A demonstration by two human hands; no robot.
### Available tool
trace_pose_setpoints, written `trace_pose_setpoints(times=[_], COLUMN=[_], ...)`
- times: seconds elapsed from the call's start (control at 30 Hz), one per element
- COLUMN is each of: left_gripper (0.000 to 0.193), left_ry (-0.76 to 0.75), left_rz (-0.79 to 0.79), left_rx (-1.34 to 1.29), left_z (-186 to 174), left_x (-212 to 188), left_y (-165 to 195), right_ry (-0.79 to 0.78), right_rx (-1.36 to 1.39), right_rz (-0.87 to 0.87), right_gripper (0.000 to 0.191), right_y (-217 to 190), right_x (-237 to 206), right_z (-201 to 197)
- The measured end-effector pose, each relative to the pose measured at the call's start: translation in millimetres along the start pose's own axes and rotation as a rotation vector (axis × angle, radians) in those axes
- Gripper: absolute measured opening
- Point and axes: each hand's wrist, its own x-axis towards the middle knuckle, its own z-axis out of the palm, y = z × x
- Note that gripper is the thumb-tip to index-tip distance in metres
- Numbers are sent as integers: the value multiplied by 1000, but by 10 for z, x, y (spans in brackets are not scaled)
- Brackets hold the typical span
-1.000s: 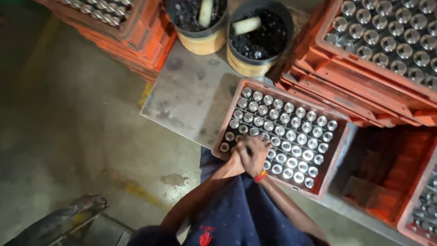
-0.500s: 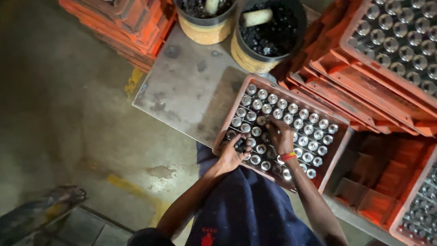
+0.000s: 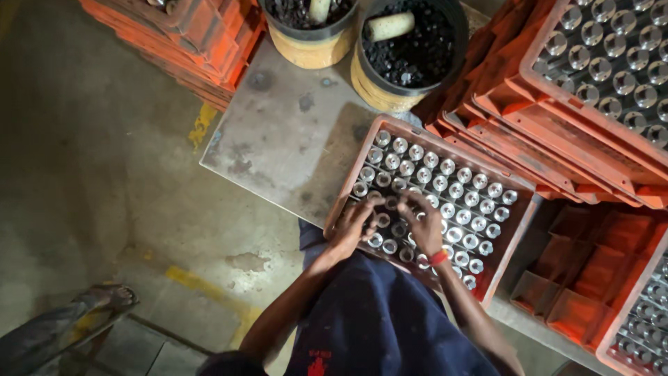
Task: The person repeatedly picks small cylindrical metal parts from a red crate, inspects them, and places them into a nearby bucket. The person continues this cycle of picking, inspecting, and placing parts throughout the clip.
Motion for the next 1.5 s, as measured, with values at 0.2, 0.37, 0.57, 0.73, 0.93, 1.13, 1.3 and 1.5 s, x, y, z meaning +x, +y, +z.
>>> trace_pose_setpoints(times=[0.2,0.37,0.57,0.73,0.93,1.13,1.3,1.5], left_gripper=[41,28,22,27,28,36,42,22], left_ry=[22,89,59,113,156,-116,-283,8], left_rz=[-276,-289,-177,-150,-182,-177,-340,-225], left_rx=[149,-320,-436,-412,-253,94,17,-36], left_z=[165,-17,-250,-254,-104,67,186,71], left_x=[170,229,186,137,79,29,52,159], left_y=[-271,-334,-395,-393,-222,-76,-173,-311], right_ry=[-42,224,246,59,-11,10,-227,224], right_rx=[423,386,-171,-577,-770,-144,688,642], right_rz=[192,405,148,-299,-325,-13,393,394], right_gripper=[15,12,19,17,36,37,30,23], right_y=[299,502,466,380,197,109,289,558], right_x=[-467,-397,-75,160,282,-115,-687,-606], right_z=[125,-125,-305,-219,-188,-203,-26,-223])
